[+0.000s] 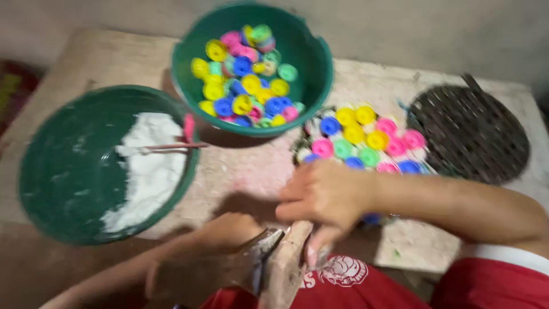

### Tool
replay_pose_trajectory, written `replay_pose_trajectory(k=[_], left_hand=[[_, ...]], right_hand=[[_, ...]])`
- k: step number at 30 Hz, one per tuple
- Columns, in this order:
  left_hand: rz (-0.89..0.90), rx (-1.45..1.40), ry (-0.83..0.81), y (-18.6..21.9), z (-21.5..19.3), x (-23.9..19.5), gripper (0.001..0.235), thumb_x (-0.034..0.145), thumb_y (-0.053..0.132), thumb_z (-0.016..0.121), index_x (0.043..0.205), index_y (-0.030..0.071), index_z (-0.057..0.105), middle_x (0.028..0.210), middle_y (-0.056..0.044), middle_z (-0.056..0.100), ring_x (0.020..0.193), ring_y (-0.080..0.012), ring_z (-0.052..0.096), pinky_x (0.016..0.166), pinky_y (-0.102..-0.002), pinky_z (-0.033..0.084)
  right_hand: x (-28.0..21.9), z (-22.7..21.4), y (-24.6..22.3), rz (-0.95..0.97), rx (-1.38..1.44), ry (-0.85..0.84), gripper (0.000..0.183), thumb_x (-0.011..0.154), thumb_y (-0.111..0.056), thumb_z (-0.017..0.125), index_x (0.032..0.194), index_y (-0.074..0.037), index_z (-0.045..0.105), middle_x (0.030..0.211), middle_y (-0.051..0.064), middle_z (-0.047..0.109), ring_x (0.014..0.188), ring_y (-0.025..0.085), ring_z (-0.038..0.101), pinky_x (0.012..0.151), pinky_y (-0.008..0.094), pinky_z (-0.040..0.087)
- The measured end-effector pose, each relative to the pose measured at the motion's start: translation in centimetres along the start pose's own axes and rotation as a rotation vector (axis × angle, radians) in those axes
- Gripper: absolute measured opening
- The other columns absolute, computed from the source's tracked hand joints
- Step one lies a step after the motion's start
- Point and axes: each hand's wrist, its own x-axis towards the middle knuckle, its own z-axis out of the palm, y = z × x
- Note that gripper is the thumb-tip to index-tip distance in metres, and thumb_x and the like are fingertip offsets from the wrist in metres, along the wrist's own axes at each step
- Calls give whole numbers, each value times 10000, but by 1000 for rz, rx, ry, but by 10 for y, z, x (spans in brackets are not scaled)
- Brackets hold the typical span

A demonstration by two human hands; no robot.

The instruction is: The person scoops a white paste from a green basin into a metal mold, then presses the paste into small colorful plastic cups arranged in a basket. The person repeatedly fills the mold and distributes the paste into the cups.

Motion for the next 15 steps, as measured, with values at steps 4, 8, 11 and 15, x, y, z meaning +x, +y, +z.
replay_pose_trajectory(k=[4, 8, 11, 15], left_hand=[[-232, -46, -113, 11, -21, -69, 334, 945, 254, 551, 1251, 232, 684, 969, -110, 738, 857, -292, 723, 732, -401, 555], [-661, -13, -340, 9, -45, -134, 363, 981, 279, 513, 1302, 308, 679, 958, -98, 740, 868, -268, 719, 761, -403, 547], [-734, -201, -89, 11, -68, -172, 361, 923, 257, 561, 1259, 260, 695, 1028, -87, 746, 927, -244, 727, 800, -404, 572], [-560, -784, 137, -13, -88, -195, 413, 864, 220, 603, 1268, 224, 683, 1118, -83, 715, 999, -250, 705, 857, -426, 586]], right_hand=[[43, 20, -16, 124, 412, -203, 440, 1031, -481, 646, 924, -60, 578, 815, 102, 598, 822, 377, 640, 665, 469, 439], [76, 40, 1, 103, 696, -279, 338, 1009, -390, 600, 972, -58, 648, 821, 144, 606, 778, 383, 641, 639, 468, 462], [90, 34, 14, 44, 565, -185, 317, 1047, -384, 638, 975, -78, 601, 878, 101, 627, 814, 347, 657, 672, 432, 486], [118, 2, 42, 44, -222, 36, 204, 807, -281, 726, 907, -116, 659, 778, 48, 631, 701, 275, 644, 608, 410, 500]])
